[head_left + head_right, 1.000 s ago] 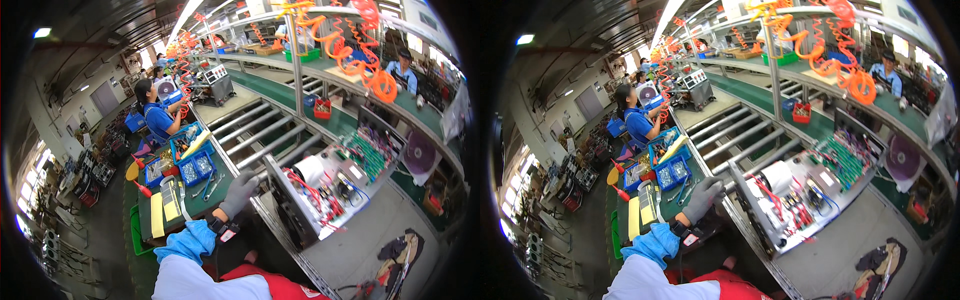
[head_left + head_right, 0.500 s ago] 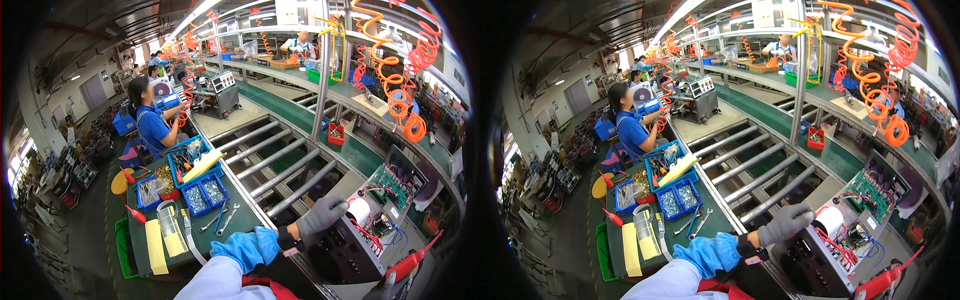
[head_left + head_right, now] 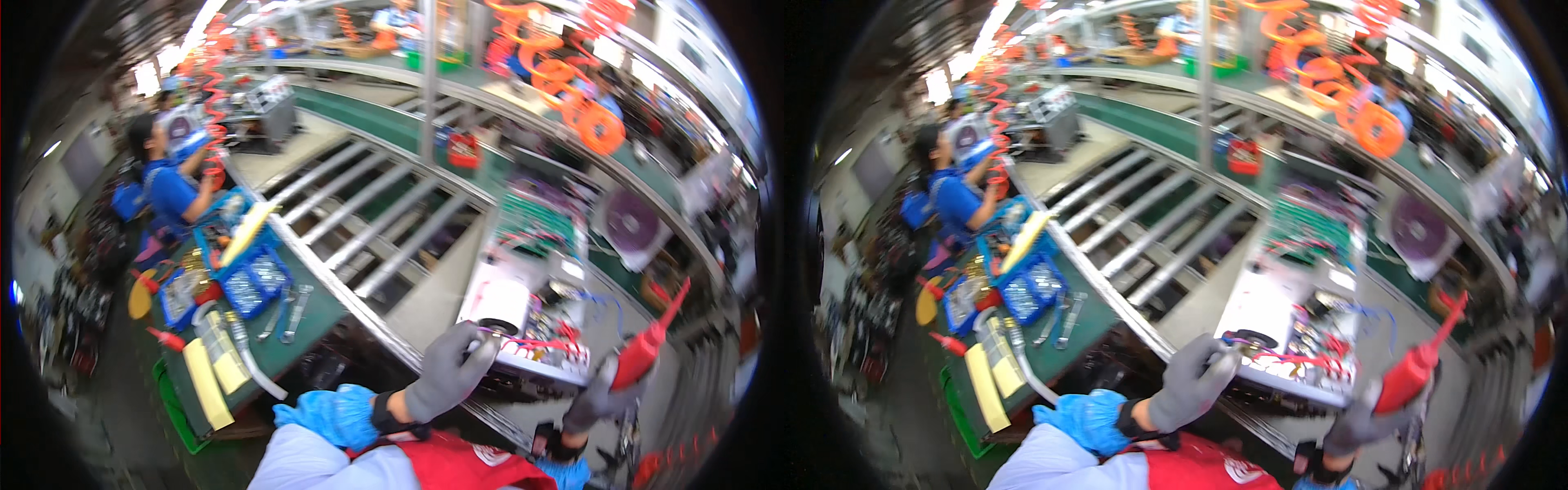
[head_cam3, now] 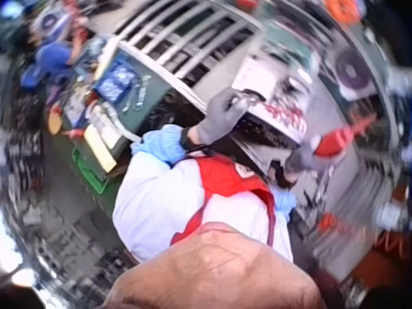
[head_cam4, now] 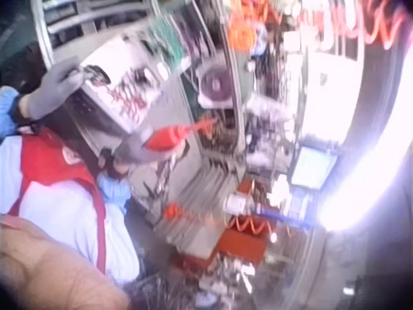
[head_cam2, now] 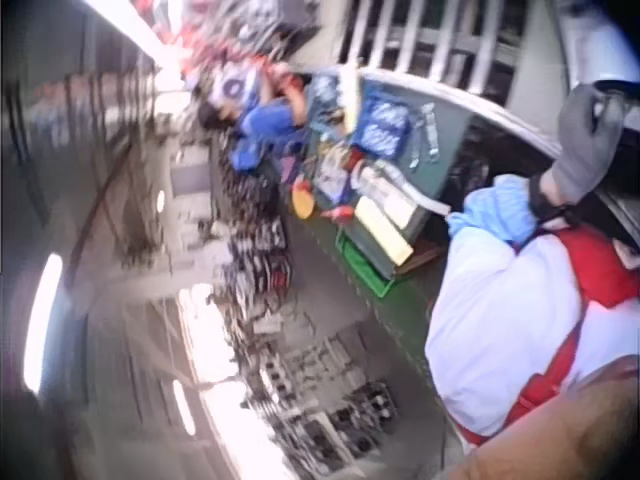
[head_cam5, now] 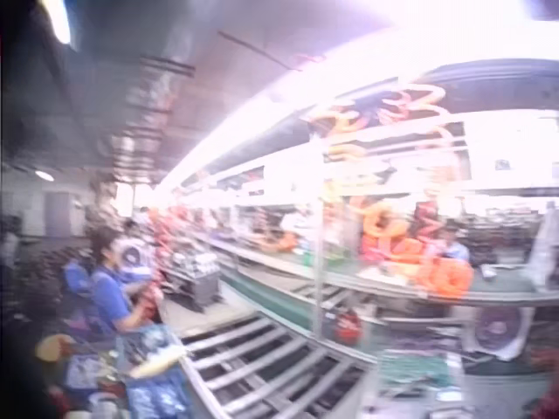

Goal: Assembling and wiring an electronic inverter unit on a factory production line.

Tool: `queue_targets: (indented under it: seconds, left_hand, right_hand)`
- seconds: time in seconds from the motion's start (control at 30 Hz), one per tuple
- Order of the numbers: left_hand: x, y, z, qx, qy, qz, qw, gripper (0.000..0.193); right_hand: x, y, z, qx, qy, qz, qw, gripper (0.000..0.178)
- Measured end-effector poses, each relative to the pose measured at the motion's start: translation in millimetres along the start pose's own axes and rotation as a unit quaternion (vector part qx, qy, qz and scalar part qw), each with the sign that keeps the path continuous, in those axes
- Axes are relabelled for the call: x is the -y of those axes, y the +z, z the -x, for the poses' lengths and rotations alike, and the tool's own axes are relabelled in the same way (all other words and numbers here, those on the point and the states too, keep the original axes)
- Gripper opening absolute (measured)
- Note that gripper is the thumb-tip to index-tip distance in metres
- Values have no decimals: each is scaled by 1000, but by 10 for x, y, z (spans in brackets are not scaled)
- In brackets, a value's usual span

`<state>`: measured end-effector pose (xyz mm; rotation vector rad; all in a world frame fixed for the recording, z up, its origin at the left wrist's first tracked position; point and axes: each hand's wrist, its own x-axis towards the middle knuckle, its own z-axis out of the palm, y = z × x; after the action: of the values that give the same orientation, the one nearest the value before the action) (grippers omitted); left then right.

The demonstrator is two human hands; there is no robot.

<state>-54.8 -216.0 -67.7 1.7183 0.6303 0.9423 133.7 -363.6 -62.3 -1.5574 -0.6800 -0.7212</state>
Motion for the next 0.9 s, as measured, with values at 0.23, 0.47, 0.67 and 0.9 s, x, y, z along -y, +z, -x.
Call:
queue_targets:
  seconds: [0.23, 0.47, 0.67, 0.9]
  left_hand:
    - [-336, 1041, 34, 314, 238, -48, 918, 60]
    - [161, 1022, -174, 415, 61, -17, 908, 35]
    - [778, 371, -218, 460, -59, -36, 885, 30]
    - [1361, -430, -471, 328, -86, -55, 939, 33]
  right_hand:
    - [-1332, -351, -1142, -48, -110, 244, 962, 58]
    - [-196, -846, -919, 38, 177, -105, 978, 53]
    - [496, -1032, -59, 325, 19, -80, 942, 69]
    - [945, -585, 842, 313, -74, 173, 931, 56]
